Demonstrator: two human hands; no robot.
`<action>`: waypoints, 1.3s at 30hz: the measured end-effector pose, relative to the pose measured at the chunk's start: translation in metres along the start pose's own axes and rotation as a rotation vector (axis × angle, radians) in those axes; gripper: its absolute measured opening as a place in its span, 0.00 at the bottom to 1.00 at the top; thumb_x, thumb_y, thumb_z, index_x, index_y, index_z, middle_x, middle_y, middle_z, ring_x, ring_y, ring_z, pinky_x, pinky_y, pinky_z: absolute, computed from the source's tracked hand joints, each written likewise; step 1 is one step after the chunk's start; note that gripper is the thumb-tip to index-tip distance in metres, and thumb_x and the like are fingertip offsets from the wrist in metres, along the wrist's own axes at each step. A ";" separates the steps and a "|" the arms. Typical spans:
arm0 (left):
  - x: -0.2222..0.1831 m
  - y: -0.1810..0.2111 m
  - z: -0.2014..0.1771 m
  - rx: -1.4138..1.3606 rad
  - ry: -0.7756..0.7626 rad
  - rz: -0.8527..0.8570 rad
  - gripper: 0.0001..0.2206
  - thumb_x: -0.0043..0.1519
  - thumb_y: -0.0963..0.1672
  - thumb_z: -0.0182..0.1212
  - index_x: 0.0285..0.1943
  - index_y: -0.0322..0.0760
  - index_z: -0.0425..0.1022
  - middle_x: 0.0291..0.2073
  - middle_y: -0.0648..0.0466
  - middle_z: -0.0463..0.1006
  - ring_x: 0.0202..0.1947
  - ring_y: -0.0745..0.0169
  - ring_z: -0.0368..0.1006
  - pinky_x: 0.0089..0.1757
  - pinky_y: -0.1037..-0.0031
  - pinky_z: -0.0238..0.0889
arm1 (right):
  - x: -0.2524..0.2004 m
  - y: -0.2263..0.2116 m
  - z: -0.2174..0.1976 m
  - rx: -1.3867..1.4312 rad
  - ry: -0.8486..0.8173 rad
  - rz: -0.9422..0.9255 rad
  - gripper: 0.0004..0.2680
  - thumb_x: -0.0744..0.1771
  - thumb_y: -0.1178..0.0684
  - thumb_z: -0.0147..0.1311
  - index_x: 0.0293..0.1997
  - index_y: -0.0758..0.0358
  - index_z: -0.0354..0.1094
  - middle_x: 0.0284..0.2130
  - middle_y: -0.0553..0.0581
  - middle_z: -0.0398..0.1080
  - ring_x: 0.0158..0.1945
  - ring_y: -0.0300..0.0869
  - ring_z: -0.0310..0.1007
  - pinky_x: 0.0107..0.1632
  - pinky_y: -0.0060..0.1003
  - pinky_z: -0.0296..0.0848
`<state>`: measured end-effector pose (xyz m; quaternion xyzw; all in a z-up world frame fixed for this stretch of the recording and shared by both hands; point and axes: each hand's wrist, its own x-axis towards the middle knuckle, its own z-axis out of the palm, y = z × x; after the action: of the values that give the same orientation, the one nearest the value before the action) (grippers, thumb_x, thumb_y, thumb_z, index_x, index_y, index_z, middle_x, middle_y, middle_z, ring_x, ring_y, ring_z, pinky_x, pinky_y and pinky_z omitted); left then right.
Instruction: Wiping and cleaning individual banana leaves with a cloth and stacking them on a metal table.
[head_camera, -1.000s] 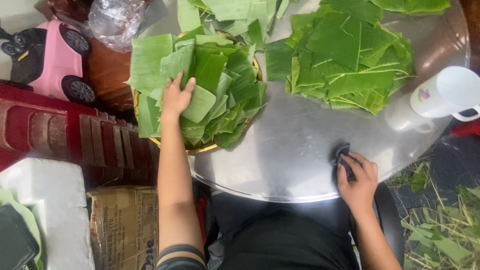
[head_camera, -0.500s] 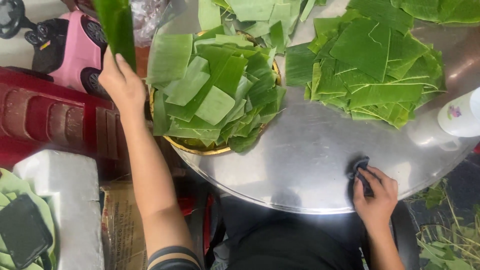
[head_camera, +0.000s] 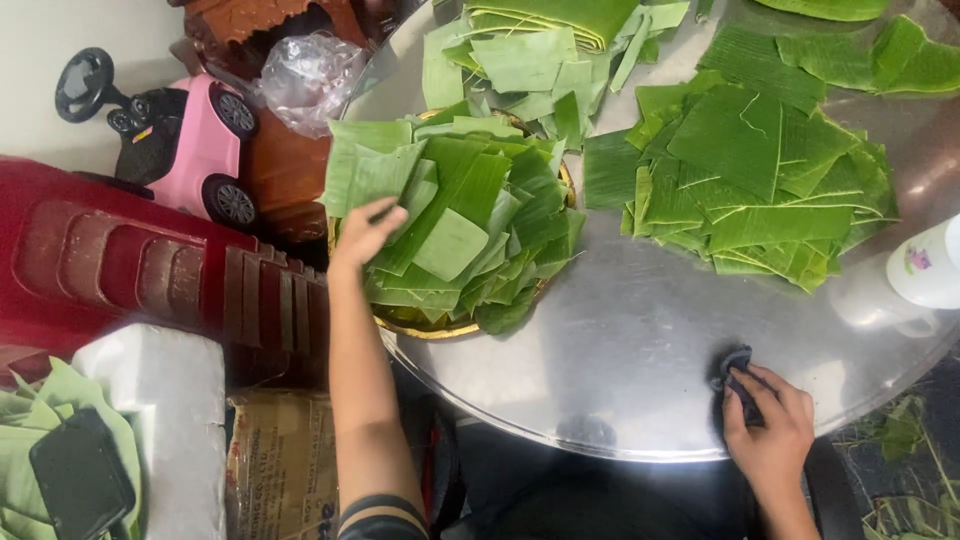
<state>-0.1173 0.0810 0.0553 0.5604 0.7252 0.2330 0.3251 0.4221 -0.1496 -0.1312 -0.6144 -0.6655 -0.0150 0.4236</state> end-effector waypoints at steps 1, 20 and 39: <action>0.011 -0.015 -0.002 0.001 -0.002 -0.002 0.31 0.60 0.55 0.58 0.71 0.44 0.66 0.73 0.49 0.62 0.74 0.46 0.54 0.67 0.40 0.42 | 0.001 0.000 -0.001 0.000 -0.002 0.002 0.08 0.70 0.57 0.60 0.53 0.63 0.79 0.55 0.61 0.75 0.57 0.49 0.75 0.62 0.47 0.69; 0.020 -0.080 0.003 0.417 0.130 0.007 0.29 0.65 0.59 0.46 0.72 0.49 0.66 0.70 0.43 0.62 0.70 0.35 0.55 0.64 0.35 0.33 | 0.006 -0.007 -0.005 0.008 -0.010 -0.032 0.08 0.70 0.57 0.59 0.53 0.64 0.79 0.55 0.62 0.75 0.58 0.50 0.75 0.64 0.48 0.69; 0.134 -0.155 -0.025 -0.016 0.808 0.072 0.23 0.57 0.37 0.63 0.64 0.33 0.75 0.38 0.50 0.84 0.42 0.54 0.79 0.52 0.66 0.68 | 0.009 -0.008 -0.001 -0.031 -0.012 -0.013 0.08 0.69 0.57 0.59 0.52 0.63 0.79 0.54 0.60 0.75 0.58 0.49 0.75 0.63 0.48 0.69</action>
<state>-0.2598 0.1702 -0.0649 0.4463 0.7727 0.4513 0.0097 0.4167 -0.1445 -0.1211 -0.6165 -0.6718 -0.0247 0.4099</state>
